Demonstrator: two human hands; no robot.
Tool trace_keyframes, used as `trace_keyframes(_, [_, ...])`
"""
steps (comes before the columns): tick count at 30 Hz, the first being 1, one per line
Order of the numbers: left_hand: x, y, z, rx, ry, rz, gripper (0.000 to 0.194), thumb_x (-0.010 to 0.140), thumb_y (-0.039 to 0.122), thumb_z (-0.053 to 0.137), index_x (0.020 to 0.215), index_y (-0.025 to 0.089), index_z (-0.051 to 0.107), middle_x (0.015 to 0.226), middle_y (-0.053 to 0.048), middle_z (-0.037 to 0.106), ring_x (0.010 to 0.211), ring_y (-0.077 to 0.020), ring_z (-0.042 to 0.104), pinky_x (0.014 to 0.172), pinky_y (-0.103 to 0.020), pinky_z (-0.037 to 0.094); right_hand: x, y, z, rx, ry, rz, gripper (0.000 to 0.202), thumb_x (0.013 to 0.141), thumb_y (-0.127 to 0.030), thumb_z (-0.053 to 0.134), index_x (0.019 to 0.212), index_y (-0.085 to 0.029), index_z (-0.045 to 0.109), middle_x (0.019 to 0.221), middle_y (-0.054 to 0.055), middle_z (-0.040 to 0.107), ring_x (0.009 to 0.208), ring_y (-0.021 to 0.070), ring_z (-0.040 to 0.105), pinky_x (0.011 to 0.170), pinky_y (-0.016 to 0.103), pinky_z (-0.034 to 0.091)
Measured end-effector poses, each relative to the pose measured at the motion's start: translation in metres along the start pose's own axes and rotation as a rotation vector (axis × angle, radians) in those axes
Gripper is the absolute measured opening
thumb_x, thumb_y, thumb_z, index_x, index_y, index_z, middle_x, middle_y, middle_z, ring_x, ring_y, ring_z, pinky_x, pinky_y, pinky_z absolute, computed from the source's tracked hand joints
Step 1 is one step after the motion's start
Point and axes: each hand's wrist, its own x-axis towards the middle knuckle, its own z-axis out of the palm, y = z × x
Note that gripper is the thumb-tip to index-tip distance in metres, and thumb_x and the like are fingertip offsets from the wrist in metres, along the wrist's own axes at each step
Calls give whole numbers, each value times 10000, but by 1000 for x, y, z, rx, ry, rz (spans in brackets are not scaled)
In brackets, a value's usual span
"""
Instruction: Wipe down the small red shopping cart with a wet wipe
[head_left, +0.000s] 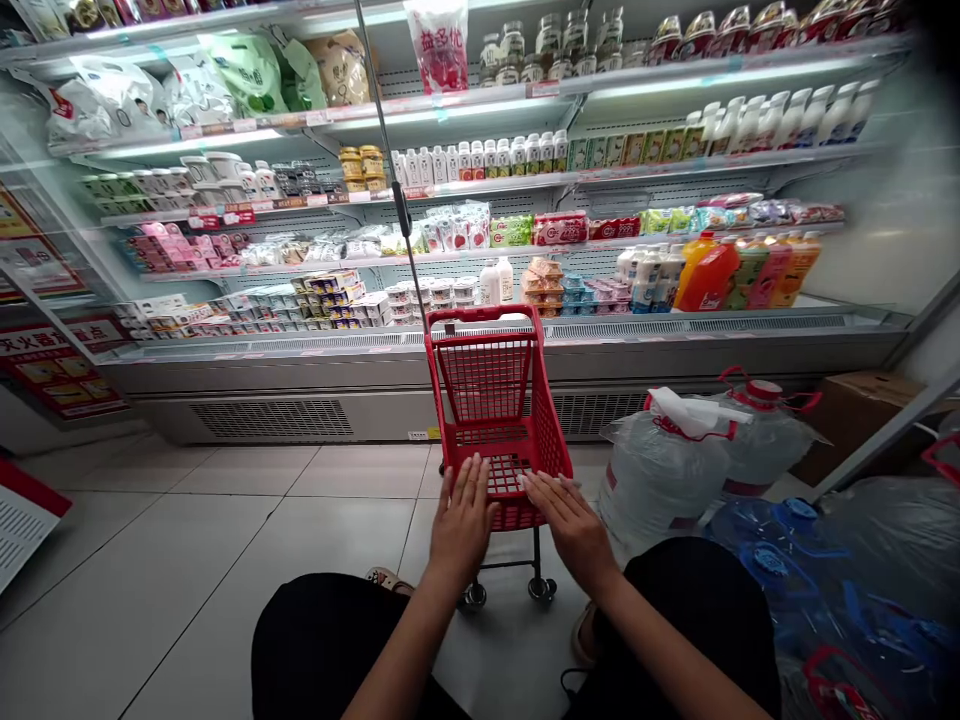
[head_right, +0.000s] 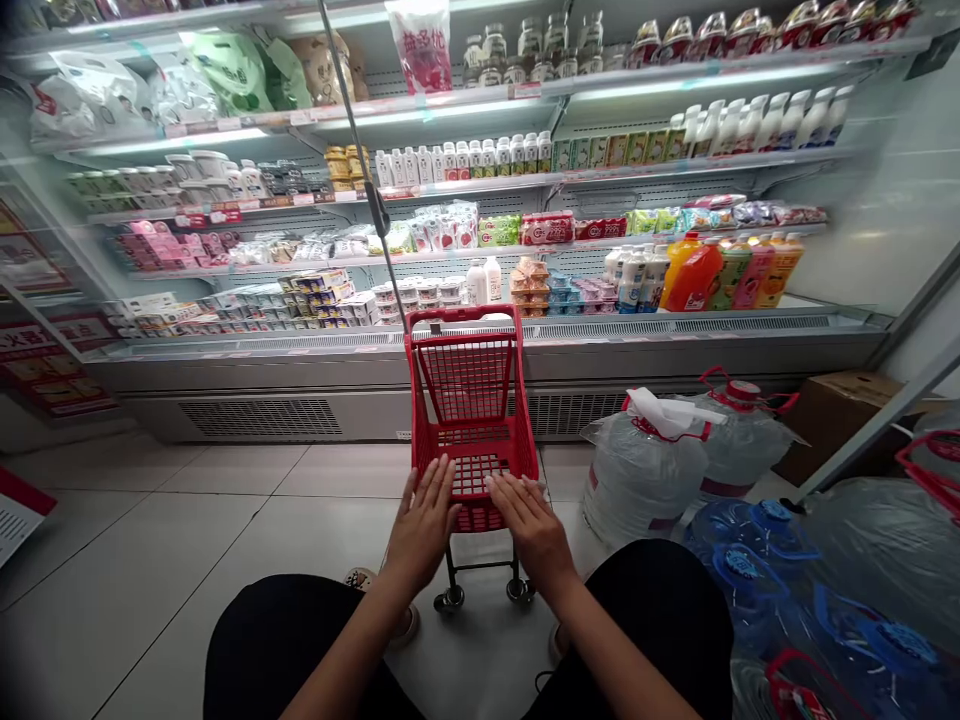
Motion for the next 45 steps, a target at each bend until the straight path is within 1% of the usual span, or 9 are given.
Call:
trace_keyframes(6, [-8,16,6,-67,5,20,807,1005,133,402,1681,183,-35,1722,-110,259,1586,-247,274,1264,-476,327,14,-23,3,54,-34,-118,679,1007,10,351,1651,-182,254,1561,67,532,1459,196,493,1240,438,432])
trace_keyframes(14, [-18,-26,-12,-155,-44,100,774,960,131,477,1670,224,183,1703,-67,326,1590,-226,264,1284,-468,303,5,42,-26,143,-151,-275,616,1061,-58,394,1636,-254,293,1566,31,535,1484,166,451,1260,432,395])
trace_keyframes(18, [-19,-30,-12,-195,-52,123,726,938,87,467,1629,223,291,1688,-48,363,1599,-206,236,1295,-483,291,21,74,-15,212,-151,-326,600,1055,-61,406,1613,-276,353,1534,29,575,1465,162,479,1233,448,431])
trace_keyframes(24, [-16,-31,-12,-192,-78,109,744,915,91,487,1626,213,303,1707,-48,318,1605,-209,214,1297,-476,278,57,107,13,204,-135,-168,679,996,19,327,1595,-293,396,1543,30,569,1455,159,492,1229,489,427])
trace_keyframes(27, [-13,-30,-14,-159,-71,64,851,879,124,554,1660,228,233,1737,-63,231,1611,-253,193,1293,-491,269,55,96,18,205,-116,-116,676,995,14,331,1596,-289,398,1557,44,552,1476,172,466,1227,509,426])
trace_keyframes(32, [-4,-2,-16,-112,-37,-91,1024,781,283,751,1662,357,233,1769,-60,26,1591,-487,75,1235,-719,176,28,36,11,191,-87,-131,638,1020,-25,367,1614,-257,367,1576,52,528,1500,189,433,1237,493,424])
trace_keyframes(36, [-1,27,-5,-121,-21,-139,1085,810,457,739,1686,235,137,1760,-137,75,1588,-494,67,1230,-745,121,19,9,4,188,-91,-204,642,1023,-37,392,1634,-219,318,1554,57,551,1481,185,462,1233,447,438])
trace_keyframes(41, [-5,26,1,-86,-55,-78,979,885,421,651,1685,207,128,1740,-136,196,1587,-432,166,1256,-687,138,41,49,4,223,-138,-374,636,1030,-46,401,1620,-276,344,1547,20,560,1452,152,496,1231,421,437])
trace_keyframes(45, [-6,19,-2,-84,-68,-53,939,894,398,629,1682,230,145,1728,-133,242,1549,-426,279,1253,-686,144,71,94,19,186,-146,-291,693,987,3,380,1618,-282,352,1560,27,547,1457,152,490,1234,449,424])
